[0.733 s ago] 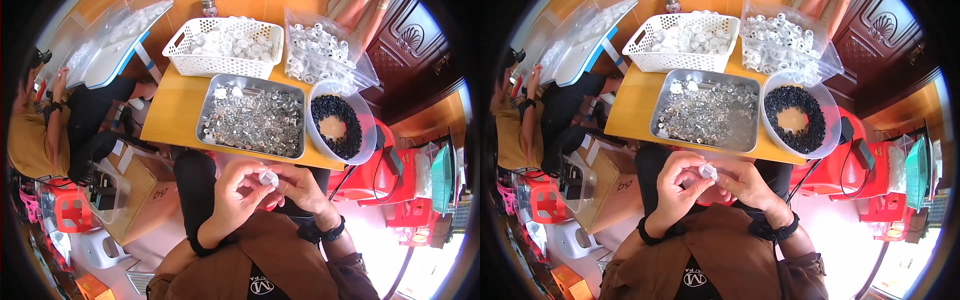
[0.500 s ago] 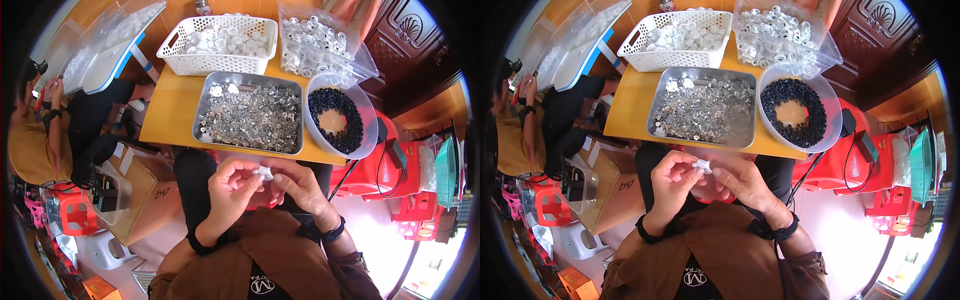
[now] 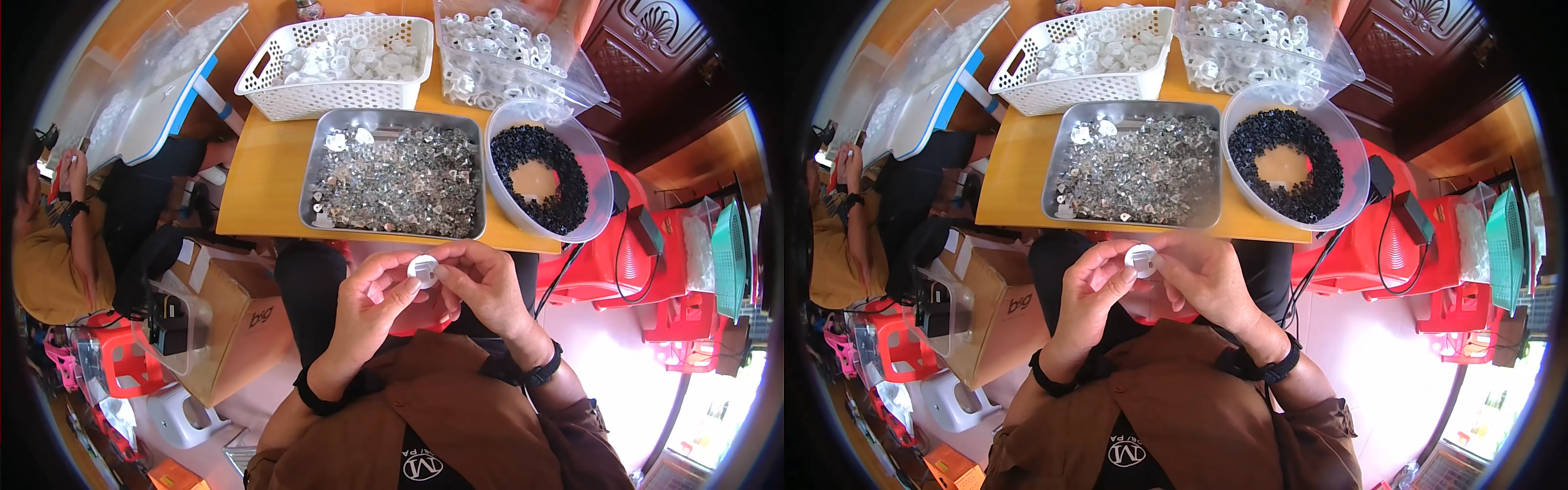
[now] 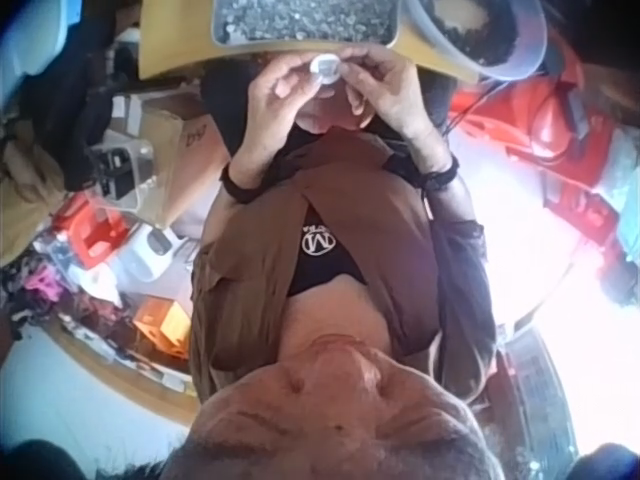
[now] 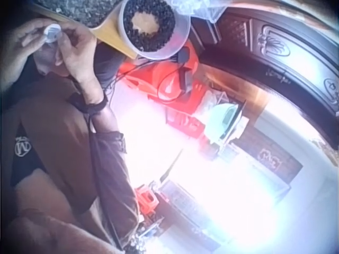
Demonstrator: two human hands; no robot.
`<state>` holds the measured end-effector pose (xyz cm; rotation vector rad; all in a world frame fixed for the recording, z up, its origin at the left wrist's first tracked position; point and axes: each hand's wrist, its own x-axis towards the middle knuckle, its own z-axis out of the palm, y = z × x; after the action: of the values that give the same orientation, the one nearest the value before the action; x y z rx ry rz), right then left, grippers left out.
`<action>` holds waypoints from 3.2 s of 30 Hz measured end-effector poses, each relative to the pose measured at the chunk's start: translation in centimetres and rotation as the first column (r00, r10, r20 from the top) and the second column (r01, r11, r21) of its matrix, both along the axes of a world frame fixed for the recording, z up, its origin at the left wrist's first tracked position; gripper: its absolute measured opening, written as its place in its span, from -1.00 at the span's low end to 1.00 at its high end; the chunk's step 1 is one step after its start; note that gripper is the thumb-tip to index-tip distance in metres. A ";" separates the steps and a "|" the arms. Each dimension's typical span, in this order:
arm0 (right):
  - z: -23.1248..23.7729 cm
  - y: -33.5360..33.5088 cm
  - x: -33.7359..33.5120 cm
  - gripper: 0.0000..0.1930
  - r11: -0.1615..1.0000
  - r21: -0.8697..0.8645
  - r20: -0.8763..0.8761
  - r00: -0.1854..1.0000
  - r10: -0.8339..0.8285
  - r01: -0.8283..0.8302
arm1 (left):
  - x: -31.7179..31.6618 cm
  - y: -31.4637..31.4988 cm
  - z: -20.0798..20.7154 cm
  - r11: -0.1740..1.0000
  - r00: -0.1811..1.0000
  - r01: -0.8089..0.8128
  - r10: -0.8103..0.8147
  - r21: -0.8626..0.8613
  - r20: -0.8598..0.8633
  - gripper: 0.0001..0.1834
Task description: Assembling small white plastic components by manually inserting black beads into them.
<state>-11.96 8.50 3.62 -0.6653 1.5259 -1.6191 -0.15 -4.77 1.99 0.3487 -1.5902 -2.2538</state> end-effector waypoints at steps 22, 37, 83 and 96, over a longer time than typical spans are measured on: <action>-3.3 -4.7 -7.3 -0.96 0.928 0.233 -0.971 0.026 0.236 0.290 | 1.4 -1.0 -0.5 0.984 0.987 -0.137 0.125 0.111 0.106 -0.67; -2.3 -4.3 -6.9 -0.94 0.967 0.075 -0.989 0.144 0.040 0.243 | 1.0 -0.9 -0.1 0.986 0.991 -0.092 0.077 0.138 0.112 -0.63; 0.9 0.0 0.5 -0.70 0.948 -0.303 -0.941 0.128 -0.314 0.102 | 0.3 0.1 0.5 0.993 0.998 0.024 -0.030 -0.114 -0.051 -0.73; 0.4 0.8 0.8 -0.57 0.965 -0.254 -0.967 -0.021 -0.253 0.068 | 0.4 0.1 0.2 0.989 0.998 0.032 -0.039 -0.145 -0.044 -0.70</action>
<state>-11.13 9.33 4.03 -2.2042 2.5705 -1.2894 0.20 -4.68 2.23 0.2292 -1.7354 -2.1406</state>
